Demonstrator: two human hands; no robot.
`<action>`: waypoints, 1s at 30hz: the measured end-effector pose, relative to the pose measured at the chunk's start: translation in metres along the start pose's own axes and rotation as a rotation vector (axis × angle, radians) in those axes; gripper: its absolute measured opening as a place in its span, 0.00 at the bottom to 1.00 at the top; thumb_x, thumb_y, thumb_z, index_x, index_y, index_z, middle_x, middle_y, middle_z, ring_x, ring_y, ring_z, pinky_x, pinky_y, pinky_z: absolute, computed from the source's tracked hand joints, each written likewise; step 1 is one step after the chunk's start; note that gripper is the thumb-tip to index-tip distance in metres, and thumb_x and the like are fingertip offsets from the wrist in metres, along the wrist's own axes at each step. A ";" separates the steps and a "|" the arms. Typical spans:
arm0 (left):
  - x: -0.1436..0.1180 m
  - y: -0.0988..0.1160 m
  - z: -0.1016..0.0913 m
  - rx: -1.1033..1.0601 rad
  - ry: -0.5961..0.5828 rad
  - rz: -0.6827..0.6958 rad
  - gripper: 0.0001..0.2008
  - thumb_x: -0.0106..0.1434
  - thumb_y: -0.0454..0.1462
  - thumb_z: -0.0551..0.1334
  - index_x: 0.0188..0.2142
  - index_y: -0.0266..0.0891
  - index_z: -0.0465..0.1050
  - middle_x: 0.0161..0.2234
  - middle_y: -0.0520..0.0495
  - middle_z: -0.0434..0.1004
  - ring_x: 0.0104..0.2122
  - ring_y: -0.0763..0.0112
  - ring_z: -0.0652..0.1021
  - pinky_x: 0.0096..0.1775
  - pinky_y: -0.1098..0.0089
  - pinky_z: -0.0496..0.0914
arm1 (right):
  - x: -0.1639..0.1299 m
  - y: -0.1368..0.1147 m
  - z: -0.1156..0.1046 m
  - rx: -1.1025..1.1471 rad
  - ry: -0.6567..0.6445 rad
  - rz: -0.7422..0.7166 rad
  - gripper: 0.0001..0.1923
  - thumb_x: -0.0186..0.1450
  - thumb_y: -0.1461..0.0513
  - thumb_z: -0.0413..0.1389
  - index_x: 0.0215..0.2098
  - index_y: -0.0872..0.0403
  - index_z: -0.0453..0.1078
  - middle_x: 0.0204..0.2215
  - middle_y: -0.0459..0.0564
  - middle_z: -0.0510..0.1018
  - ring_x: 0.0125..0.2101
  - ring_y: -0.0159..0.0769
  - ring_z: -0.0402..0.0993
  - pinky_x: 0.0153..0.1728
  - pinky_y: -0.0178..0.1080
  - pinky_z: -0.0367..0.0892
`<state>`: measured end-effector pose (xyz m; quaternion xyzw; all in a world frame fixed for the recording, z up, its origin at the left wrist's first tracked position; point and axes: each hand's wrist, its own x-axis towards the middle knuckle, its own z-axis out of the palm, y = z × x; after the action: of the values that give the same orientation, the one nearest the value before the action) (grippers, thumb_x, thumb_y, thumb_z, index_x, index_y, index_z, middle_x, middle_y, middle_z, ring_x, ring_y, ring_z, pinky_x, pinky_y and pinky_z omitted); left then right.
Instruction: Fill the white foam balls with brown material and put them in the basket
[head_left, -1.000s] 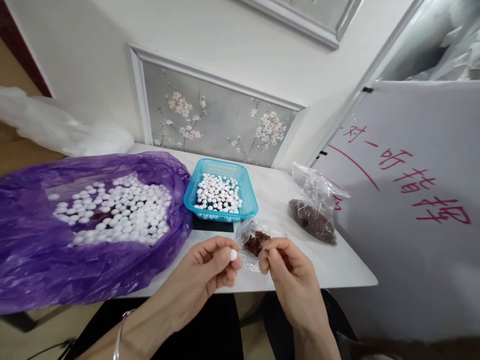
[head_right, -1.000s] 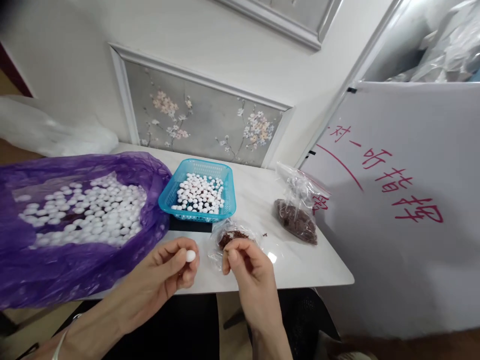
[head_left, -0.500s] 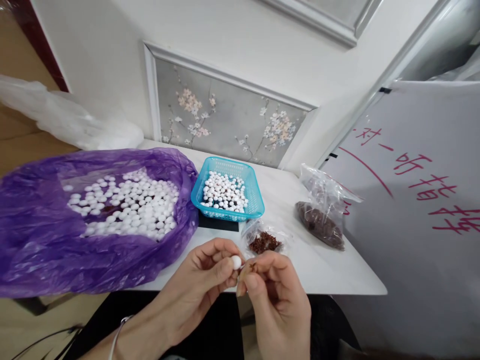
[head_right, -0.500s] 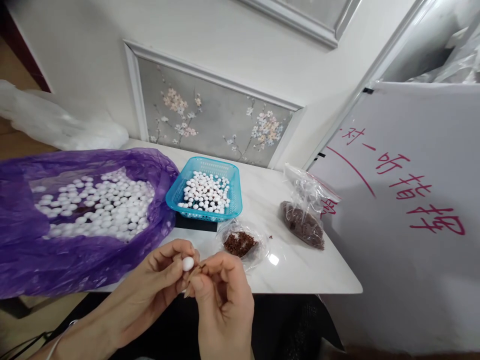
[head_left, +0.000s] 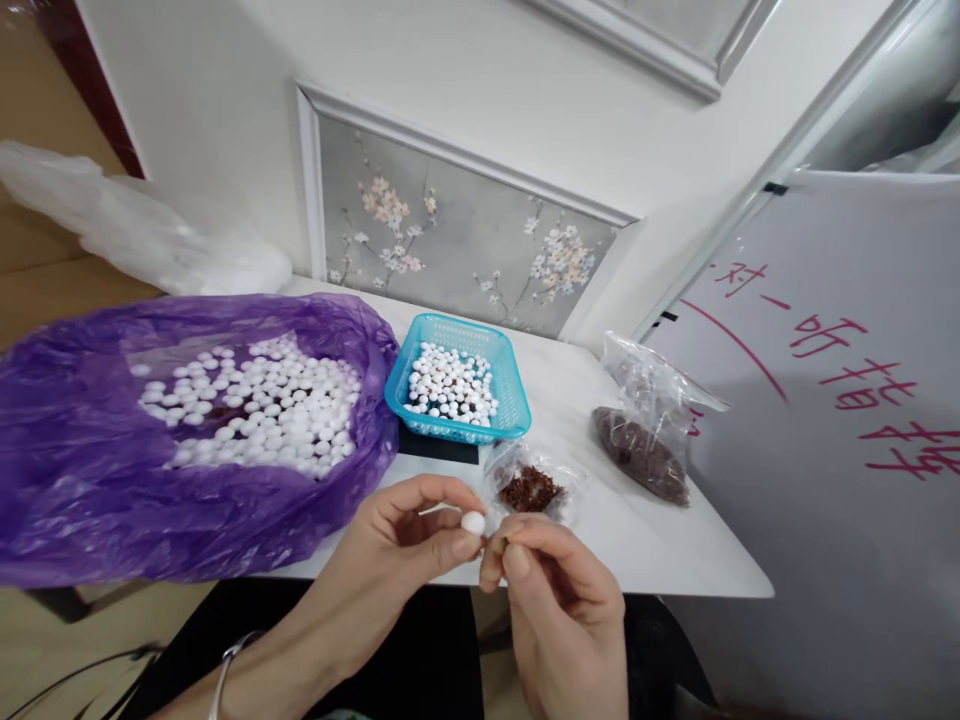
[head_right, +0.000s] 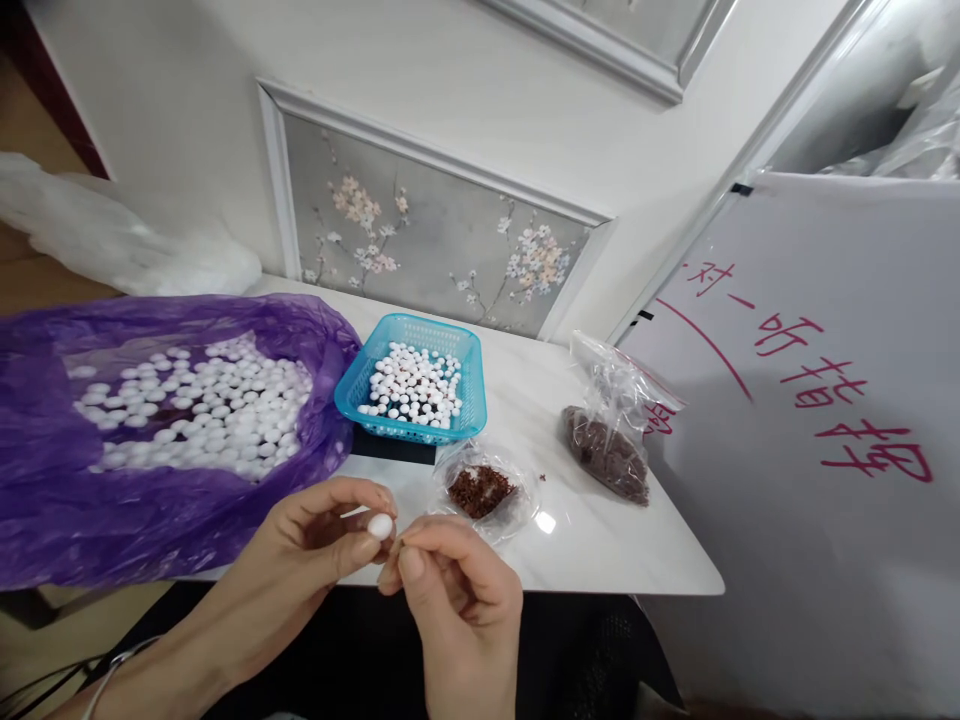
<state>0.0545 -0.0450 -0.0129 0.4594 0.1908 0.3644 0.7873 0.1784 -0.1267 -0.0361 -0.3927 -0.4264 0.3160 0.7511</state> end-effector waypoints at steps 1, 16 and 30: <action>0.000 0.000 -0.001 0.030 -0.005 0.018 0.05 0.58 0.32 0.70 0.35 0.42 0.80 0.33 0.53 0.78 0.33 0.76 0.76 0.38 0.77 0.71 | 0.000 0.000 0.000 -0.004 0.004 0.016 0.07 0.67 0.64 0.59 0.40 0.46 0.78 0.28 0.44 0.77 0.27 0.28 0.74 0.31 0.32 0.71; -0.002 0.001 -0.005 0.142 -0.018 0.029 0.04 0.58 0.33 0.69 0.33 0.43 0.83 0.34 0.51 0.82 0.35 0.72 0.78 0.38 0.75 0.73 | 0.000 -0.015 0.010 -0.164 0.034 0.079 0.03 0.64 0.62 0.62 0.31 0.50 0.76 0.24 0.44 0.74 0.25 0.30 0.71 0.27 0.32 0.70; 0.000 0.005 -0.007 0.240 0.006 0.227 0.13 0.53 0.25 0.69 0.30 0.47 0.85 0.32 0.51 0.83 0.33 0.72 0.80 0.34 0.77 0.74 | -0.004 -0.019 0.018 -0.303 0.082 0.032 0.05 0.65 0.61 0.60 0.30 0.50 0.73 0.25 0.45 0.71 0.26 0.32 0.68 0.27 0.33 0.67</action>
<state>0.0479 -0.0396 -0.0124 0.5675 0.1822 0.4270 0.6800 0.1632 -0.1330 -0.0151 -0.5210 -0.4319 0.2434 0.6948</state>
